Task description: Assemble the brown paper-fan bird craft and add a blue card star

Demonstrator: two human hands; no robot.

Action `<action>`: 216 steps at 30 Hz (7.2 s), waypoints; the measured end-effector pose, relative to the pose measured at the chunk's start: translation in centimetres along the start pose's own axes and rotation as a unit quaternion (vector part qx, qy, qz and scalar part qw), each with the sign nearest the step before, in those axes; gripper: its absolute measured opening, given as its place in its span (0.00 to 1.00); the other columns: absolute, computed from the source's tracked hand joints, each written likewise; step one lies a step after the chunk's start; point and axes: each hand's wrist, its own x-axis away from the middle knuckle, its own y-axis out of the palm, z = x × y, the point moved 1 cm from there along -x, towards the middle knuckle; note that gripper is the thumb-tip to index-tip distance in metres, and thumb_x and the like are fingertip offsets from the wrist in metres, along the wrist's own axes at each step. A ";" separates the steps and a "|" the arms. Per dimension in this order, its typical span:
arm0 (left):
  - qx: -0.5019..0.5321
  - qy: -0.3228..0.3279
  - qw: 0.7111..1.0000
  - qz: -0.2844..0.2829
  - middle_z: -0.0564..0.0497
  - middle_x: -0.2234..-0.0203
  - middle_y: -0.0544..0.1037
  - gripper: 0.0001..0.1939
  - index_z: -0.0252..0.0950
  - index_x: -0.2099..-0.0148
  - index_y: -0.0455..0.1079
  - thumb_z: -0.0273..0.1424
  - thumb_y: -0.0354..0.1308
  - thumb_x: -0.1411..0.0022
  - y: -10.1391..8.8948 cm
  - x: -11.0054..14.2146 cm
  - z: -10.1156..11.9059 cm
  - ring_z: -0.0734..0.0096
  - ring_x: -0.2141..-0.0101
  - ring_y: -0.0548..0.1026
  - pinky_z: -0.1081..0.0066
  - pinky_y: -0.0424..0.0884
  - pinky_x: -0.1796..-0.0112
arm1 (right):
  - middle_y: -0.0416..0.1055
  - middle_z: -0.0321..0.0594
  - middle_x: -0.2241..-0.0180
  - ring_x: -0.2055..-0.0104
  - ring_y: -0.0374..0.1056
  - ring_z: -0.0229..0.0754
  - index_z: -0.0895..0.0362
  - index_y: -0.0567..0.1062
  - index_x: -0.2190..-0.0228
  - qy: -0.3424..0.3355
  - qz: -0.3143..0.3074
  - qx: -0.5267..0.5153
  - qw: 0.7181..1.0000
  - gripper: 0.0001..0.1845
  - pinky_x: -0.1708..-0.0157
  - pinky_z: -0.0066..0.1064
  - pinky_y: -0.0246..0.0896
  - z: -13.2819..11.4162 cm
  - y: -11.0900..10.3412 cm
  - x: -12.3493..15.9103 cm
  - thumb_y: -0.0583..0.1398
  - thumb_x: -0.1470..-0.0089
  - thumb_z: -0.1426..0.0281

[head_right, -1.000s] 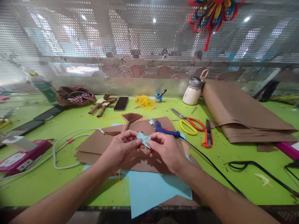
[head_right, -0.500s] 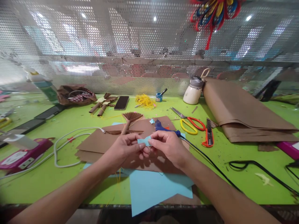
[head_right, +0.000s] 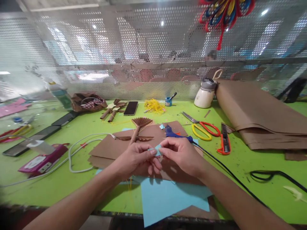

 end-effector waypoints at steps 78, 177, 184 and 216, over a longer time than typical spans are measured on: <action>-0.342 0.154 0.913 0.158 0.54 0.79 0.70 0.14 0.33 0.71 0.68 0.34 0.48 0.38 0.1 -0.4 -0.1 0.75 0.75 0.67 0.76 0.62 0.72 | 0.60 0.29 0.83 0.81 0.55 0.31 0.58 0.67 0.79 0.048 0.050 -0.026 0.997 0.11 0.80 0.25 0.50 0.6 2.1 0.1 0.57 0.48 0.67; -0.146 0.030 0.979 0.138 0.55 0.80 0.71 0.13 0.32 0.72 0.70 0.34 0.69 0.57 -2.1 2.1 2.6 0.79 0.78 0.68 0.78 0.63 0.75 | 0.73 0.41 0.75 0.74 0.68 0.38 0.61 0.75 0.70 -0.048 0.222 0.083 0.970 0.14 0.72 0.30 0.64 3.4 -3.0 -2.6 0.58 0.51 0.63; -0.103 0.030 0.966 0.236 0.51 0.74 0.76 0.15 0.33 0.70 0.70 0.36 0.68 0.57 -5.5 6.2 1.7 0.69 0.73 0.75 0.69 0.71 0.68 | 0.75 0.43 0.72 0.67 0.69 0.43 0.60 0.76 0.74 -0.039 0.269 0.236 0.933 0.12 0.65 0.32 0.60 4.8 -4.4 -3.5 0.54 0.52 0.67; -0.131 0.059 0.948 0.282 0.55 0.82 0.69 0.15 0.33 0.69 0.69 0.39 0.64 0.54 -5.3 5.5 -0.1 0.77 0.81 0.65 0.75 0.63 0.77 | 0.69 0.48 0.58 0.56 0.64 0.48 0.60 0.73 0.58 -0.014 0.144 0.474 0.869 0.21 0.56 0.35 0.58 6.6 -6.5 -5.4 0.58 0.58 0.73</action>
